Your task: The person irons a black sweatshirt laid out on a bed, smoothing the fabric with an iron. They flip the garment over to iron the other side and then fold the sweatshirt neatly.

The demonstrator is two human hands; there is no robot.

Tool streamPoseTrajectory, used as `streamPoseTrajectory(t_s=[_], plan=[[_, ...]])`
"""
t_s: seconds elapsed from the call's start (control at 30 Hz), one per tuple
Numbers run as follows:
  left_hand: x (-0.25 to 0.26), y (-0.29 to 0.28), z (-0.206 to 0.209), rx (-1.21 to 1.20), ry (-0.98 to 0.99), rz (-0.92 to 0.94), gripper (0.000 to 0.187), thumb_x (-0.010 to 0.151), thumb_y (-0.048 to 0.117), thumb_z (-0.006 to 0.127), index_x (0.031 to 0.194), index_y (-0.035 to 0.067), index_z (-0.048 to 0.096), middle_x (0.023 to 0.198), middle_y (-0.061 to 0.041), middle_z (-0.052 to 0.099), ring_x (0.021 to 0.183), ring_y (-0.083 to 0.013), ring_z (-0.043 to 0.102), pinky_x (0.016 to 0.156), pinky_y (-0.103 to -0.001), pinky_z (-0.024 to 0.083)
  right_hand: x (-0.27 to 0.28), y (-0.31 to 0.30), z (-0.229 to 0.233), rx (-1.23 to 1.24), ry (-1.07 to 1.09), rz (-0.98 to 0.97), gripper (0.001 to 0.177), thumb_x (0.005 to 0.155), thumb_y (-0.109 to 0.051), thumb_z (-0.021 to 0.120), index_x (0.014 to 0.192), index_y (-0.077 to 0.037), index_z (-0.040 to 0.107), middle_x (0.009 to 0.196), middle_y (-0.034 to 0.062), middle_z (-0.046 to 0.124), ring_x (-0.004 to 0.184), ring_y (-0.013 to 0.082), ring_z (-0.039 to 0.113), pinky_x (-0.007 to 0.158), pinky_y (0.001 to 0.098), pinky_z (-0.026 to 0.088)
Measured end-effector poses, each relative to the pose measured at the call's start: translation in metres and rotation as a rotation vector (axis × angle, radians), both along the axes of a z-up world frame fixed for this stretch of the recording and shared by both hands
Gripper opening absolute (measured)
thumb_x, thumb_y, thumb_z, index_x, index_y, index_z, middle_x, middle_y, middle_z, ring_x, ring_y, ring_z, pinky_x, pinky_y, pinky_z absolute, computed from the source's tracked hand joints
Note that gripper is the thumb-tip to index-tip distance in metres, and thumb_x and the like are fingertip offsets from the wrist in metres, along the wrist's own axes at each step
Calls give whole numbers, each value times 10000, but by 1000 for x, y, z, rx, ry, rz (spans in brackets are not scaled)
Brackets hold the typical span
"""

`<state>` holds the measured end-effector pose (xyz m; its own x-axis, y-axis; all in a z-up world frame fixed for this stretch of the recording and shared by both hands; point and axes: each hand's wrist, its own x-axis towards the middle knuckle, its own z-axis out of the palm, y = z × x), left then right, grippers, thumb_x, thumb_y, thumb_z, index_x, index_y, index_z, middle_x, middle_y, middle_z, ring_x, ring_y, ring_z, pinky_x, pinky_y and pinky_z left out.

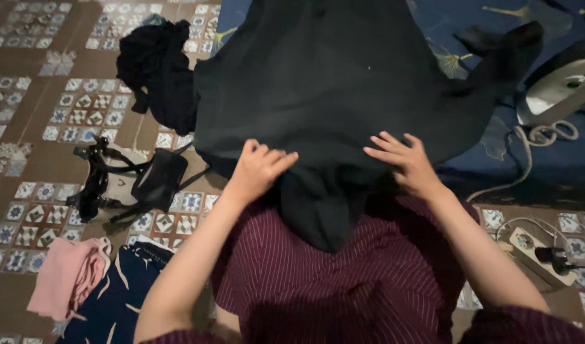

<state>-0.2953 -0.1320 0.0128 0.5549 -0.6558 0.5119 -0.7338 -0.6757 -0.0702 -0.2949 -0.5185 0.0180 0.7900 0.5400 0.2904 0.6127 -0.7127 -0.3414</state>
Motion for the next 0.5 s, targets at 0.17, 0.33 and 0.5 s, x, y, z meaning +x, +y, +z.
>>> streamPoseTrajectory(t_s=[0.17,0.33,0.5], plan=[[-17,18,-15,42,-4,-100,391,825,106,665,1206,160,741,912,-6,681,817,-200,623,920,-437,459,-16,-36,-14,-56,196,55,758,621,52,669,1339,-193,669,1479,13,595,1473,215,431,1194,574,200],[-5,20,-13,136,421,-68,183,802,196,701,977,152,731,796,-45,676,794,-244,641,869,-398,449,0,-38,-5,-61,254,50,340,848,-227,769,1181,-160,754,1292,13,733,1368,180,627,1157,396,459],[56,-31,-13,-299,239,-78,288,922,177,626,1186,77,687,1119,-111,706,1126,-303,647,986,-438,455,67,22,13,169,163,85,319,1002,-189,640,1291,-62,689,1345,130,705,1281,293,665,1076,356,521]])
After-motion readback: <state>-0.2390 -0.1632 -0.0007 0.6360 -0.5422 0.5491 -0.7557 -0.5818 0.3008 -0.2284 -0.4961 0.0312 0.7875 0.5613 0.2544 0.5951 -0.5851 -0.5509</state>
